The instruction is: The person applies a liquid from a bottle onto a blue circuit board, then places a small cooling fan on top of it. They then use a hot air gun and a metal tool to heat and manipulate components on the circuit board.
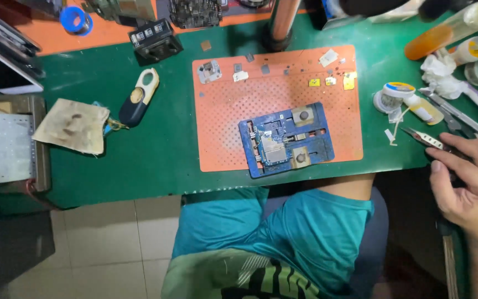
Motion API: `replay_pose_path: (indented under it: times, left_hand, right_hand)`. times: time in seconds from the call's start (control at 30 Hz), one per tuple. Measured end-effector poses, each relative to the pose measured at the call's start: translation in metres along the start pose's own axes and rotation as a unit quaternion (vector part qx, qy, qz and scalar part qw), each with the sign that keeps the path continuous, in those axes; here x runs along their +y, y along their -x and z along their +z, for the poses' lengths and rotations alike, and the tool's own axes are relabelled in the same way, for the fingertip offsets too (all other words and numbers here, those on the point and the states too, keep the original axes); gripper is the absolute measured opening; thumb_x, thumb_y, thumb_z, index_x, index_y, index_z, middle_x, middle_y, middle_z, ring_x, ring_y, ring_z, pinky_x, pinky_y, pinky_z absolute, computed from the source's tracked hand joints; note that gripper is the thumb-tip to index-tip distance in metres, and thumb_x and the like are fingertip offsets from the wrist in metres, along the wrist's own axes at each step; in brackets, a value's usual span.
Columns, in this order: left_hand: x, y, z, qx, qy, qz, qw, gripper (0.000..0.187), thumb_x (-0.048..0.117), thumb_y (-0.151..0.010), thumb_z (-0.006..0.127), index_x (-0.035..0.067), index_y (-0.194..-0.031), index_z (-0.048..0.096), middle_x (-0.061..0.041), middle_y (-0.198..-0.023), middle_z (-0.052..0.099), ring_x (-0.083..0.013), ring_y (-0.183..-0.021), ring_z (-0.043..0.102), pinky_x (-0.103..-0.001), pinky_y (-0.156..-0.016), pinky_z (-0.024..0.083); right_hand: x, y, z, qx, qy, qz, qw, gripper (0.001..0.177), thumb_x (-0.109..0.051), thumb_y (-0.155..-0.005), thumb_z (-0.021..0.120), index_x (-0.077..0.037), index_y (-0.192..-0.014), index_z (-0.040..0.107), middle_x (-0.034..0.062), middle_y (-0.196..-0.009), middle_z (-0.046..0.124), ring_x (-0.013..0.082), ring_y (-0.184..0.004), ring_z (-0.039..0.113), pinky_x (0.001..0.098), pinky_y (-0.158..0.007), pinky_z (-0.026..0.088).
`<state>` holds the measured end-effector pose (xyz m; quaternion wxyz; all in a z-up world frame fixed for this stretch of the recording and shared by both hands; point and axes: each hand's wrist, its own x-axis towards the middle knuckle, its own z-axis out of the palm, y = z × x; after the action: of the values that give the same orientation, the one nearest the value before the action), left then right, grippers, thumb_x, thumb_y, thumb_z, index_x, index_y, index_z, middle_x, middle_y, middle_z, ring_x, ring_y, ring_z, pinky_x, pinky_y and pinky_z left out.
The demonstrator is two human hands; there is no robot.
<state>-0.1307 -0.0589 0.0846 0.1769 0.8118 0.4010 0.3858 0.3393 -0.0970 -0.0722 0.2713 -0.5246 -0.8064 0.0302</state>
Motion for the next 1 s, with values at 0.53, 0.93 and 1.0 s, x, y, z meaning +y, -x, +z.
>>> replay_pose_path:
  times: [0.53,0.93,1.0]
  left_hand:
    - [-0.053,0.022,0.151,-0.129,-0.114,-0.040,0.984,0.091,0.053,-0.060,0.075,-0.003,-0.120,0.038,-0.018,-0.119,0.051,-0.0277,-0.113,0.048,-0.062,-0.099,0.016]
    - [-0.066,0.035,0.158,-0.124,-0.116,-0.010,0.985,0.099,0.055,-0.072,0.077,0.005,-0.132,0.017,-0.009,-0.128,0.049,-0.0207,-0.120,0.047,-0.064,-0.103,0.017]
    - [-0.068,0.035,0.159,-0.133,-0.119,-0.015,0.984,0.099,0.056,-0.071,0.077,0.006,-0.132,0.017,-0.008,-0.130,0.047,-0.0204,-0.121,0.046,-0.065,-0.102,0.017]
  right_hand:
    - [0.019,0.025,0.017,-0.064,-0.017,0.097,0.993,0.024,0.007,-0.094,0.041,0.020,-0.111,0.052,0.0382,-0.129,0.045,0.0440,-0.117,0.045,0.0464,-0.103,0.037]
    - [0.016,0.024,0.017,-0.078,-0.011,0.140,0.987,0.026,0.003,-0.096,0.038,0.019,-0.112,0.051,0.0363,-0.132,0.043,0.0430,-0.123,0.042,0.0466,-0.108,0.034]
    - [0.019,0.026,0.017,-0.081,-0.014,0.145,0.986,0.027,0.002,-0.096,0.037,0.020,-0.111,0.051,0.0362,-0.132,0.043,0.0426,-0.122,0.042,0.0465,-0.109,0.034]
